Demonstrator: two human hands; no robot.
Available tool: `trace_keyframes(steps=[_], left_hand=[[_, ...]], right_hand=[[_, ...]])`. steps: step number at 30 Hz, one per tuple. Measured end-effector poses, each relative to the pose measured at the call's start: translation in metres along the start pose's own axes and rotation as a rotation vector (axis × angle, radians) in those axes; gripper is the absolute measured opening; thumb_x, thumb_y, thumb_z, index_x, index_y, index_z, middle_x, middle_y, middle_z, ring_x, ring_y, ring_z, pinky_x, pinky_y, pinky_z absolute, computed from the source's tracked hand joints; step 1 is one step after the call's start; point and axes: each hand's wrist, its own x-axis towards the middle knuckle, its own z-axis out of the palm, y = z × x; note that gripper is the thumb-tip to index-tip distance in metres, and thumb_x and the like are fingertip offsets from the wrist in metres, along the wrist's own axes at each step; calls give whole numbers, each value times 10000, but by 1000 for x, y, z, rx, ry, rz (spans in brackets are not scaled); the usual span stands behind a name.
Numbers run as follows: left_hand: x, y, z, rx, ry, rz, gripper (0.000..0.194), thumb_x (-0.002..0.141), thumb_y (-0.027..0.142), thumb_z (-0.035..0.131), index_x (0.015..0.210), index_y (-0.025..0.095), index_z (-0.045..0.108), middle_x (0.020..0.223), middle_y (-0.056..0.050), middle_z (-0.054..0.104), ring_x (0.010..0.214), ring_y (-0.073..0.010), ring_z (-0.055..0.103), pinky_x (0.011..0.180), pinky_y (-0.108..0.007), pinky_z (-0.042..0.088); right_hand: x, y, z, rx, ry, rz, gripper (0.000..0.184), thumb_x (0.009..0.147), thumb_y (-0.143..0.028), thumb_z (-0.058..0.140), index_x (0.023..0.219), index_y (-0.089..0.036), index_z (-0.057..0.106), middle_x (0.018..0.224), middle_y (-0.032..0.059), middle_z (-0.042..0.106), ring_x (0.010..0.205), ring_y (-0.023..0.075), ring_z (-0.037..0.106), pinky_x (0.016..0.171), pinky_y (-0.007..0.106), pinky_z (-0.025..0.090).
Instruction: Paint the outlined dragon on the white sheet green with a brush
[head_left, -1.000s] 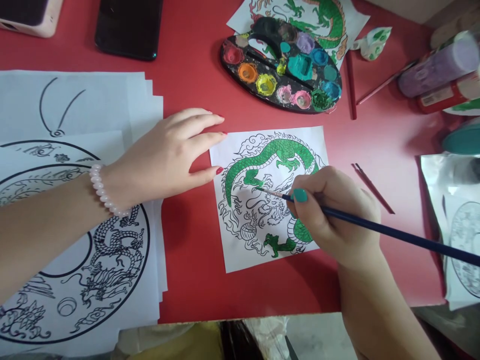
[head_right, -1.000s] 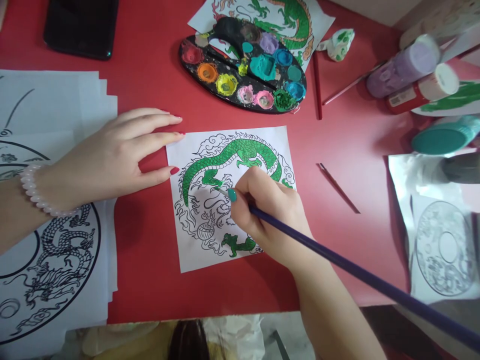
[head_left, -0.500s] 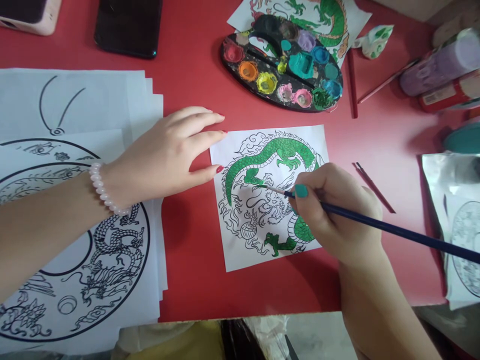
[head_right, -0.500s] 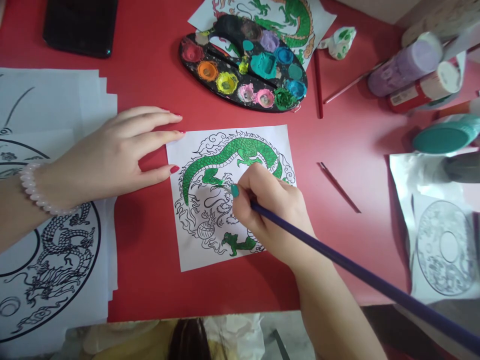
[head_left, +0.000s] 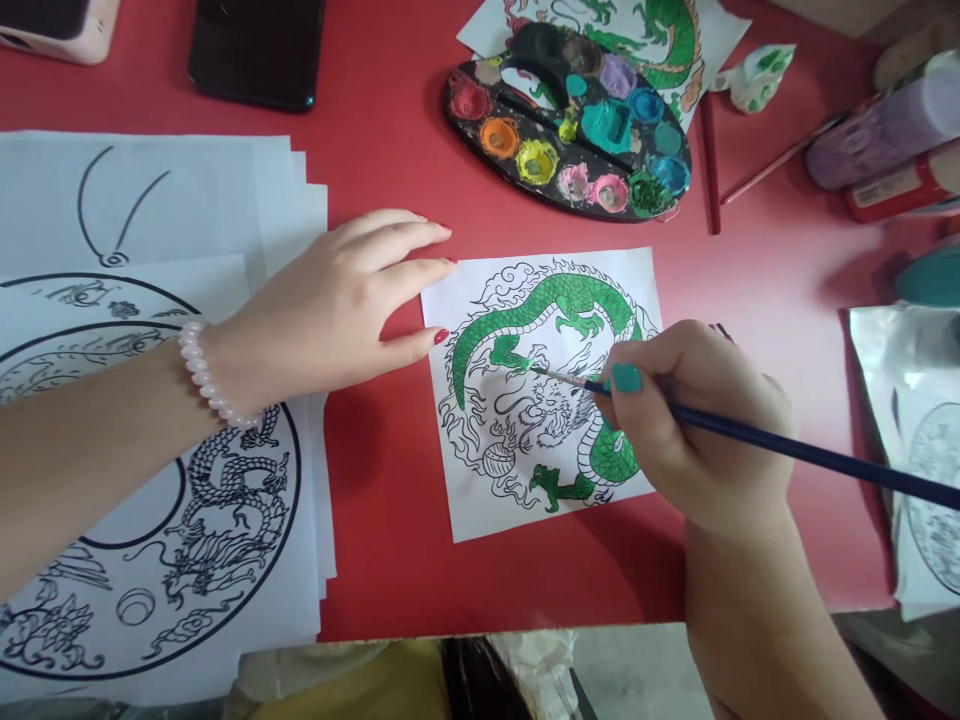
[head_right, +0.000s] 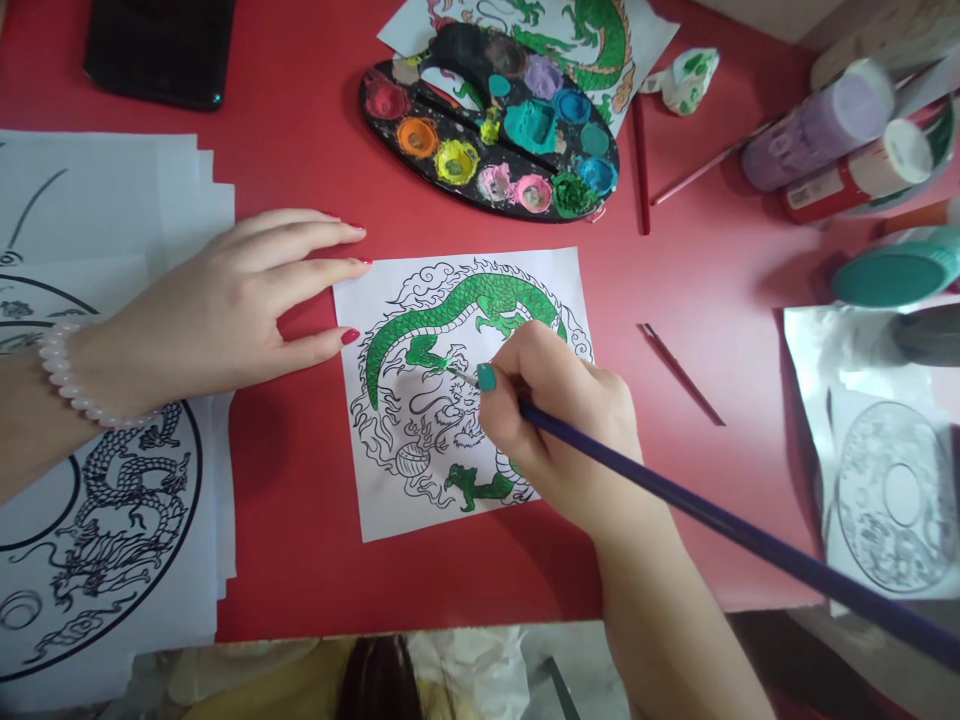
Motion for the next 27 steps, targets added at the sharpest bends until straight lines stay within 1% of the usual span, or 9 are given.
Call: trace_keyframes(steps=[3, 6, 12, 18, 22, 24, 27], left_hand=[[1, 0, 0, -28, -3, -4, 438, 881, 399, 463, 1257, 191, 546, 1386, -107, 486, 1309, -320, 415, 1108, -519, 358], [1, 0, 0, -46, 4, -11, 431, 877, 407, 472, 1259, 222, 546, 1388, -86, 488, 1307, -325, 416, 1105, -532, 356], [1, 1, -1, -39, -3, -17, 428, 884, 416, 460, 1253, 217, 550, 1390, -88, 485, 1312, -316, 413, 1107, -519, 354], [1, 1, 0, -4, -5, 0, 432, 892, 401, 456, 1236, 159, 556, 1384, -133, 484, 1309, -313, 416, 1109, -503, 356], [1, 0, 0, -11, -10, -7, 431, 885, 407, 471, 1255, 196, 539, 1394, -109, 478, 1316, -307, 409, 1108, -508, 355], [0, 0, 0, -13, -10, -9, 439, 888, 414, 466, 1255, 185, 540, 1392, -116, 478, 1319, -309, 404, 1114, -505, 350], [1, 0, 0, -27, -7, -12, 438, 885, 409, 468, 1253, 186, 546, 1392, -114, 478, 1316, -313, 407, 1116, -508, 349]], right_hand=[[-3, 1, -1, 74, -28, 29, 121, 857, -162, 502, 750, -201, 461, 575, -44, 492, 479, 60, 454, 425, 212, 339], [-3, 0, 1, 120, -69, 31, 115, 839, -131, 490, 755, -201, 455, 580, -44, 478, 485, 62, 450, 436, 217, 337], [-1, -1, 3, 81, -46, -1, 132, 809, -86, 504, 749, -200, 471, 587, -44, 491, 491, 57, 460, 444, 206, 349], [1, -3, 1, -12, -49, -51, 156, 795, -63, 494, 727, -202, 470, 571, -47, 467, 479, 54, 430, 431, 198, 344], [-2, 0, 1, 62, -50, -8, 144, 805, -79, 485, 748, -208, 457, 592, -46, 466, 491, 59, 426, 437, 209, 342], [-3, 1, 2, 93, -52, 16, 135, 814, -95, 481, 751, -211, 451, 589, -44, 460, 495, 66, 428, 440, 219, 337], [-1, 0, 3, 105, -74, 1, 133, 811, -98, 489, 742, -207, 457, 577, -44, 458, 489, 65, 427, 436, 216, 340]])
